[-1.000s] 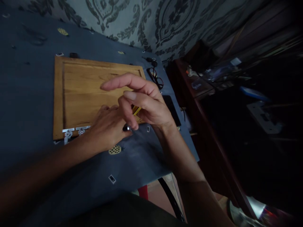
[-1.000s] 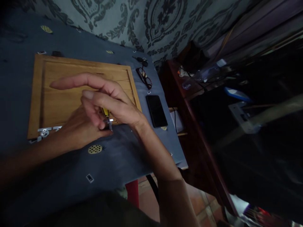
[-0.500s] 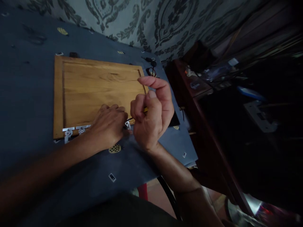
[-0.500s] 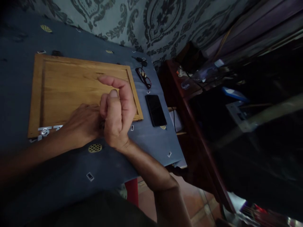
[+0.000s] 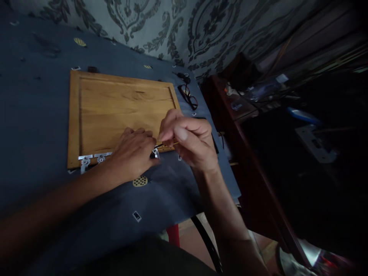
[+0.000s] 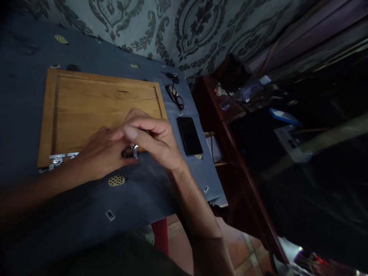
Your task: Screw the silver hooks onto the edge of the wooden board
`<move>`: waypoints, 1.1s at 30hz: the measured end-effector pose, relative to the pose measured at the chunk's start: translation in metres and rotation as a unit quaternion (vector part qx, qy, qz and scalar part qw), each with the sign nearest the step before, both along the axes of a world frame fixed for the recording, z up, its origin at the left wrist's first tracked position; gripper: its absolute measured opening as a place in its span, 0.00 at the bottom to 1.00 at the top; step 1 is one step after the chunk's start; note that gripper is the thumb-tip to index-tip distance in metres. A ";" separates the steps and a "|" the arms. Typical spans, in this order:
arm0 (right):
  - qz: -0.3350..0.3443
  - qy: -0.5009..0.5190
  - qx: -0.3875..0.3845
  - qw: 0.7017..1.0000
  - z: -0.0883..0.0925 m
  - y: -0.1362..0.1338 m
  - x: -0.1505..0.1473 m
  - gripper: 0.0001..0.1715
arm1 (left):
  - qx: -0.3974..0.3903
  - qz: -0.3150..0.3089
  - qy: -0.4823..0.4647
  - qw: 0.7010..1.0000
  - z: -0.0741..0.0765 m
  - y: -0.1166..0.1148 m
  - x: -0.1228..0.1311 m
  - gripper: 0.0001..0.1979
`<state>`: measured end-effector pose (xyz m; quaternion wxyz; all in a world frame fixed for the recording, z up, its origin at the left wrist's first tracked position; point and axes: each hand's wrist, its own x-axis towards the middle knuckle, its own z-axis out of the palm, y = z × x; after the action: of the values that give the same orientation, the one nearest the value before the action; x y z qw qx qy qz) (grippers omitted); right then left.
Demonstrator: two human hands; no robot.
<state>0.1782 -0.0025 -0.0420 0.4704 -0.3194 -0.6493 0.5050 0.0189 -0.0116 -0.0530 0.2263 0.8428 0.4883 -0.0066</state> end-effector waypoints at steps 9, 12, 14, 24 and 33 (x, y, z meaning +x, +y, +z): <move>0.262 -0.059 -0.041 0.962 0.019 0.033 0.001 0.34 | 0.004 0.011 -0.049 0.999 -0.004 0.000 -0.001 0.12; 0.224 -0.012 -0.077 0.971 0.007 0.028 -0.007 0.41 | 0.001 -0.001 -0.034 0.999 -0.002 0.002 0.000 0.14; 0.177 0.019 -0.081 0.981 -0.001 0.027 -0.012 0.42 | 0.000 -0.004 -0.021 1.000 -0.001 0.002 0.000 0.16; -0.035 0.149 0.008 0.988 -0.004 -0.008 -0.035 0.41 | -0.010 -0.007 -0.004 1.000 0.002 0.001 0.000 0.15; -0.113 0.144 0.034 0.983 -0.014 -0.018 -0.044 0.40 | -0.004 -0.009 -0.009 1.000 0.001 0.003 -0.001 0.14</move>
<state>0.1343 -0.0206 -0.0563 0.6232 -0.2985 -0.5514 0.4674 0.0179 -0.0089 -0.0522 0.2338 0.8465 0.4782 -0.0025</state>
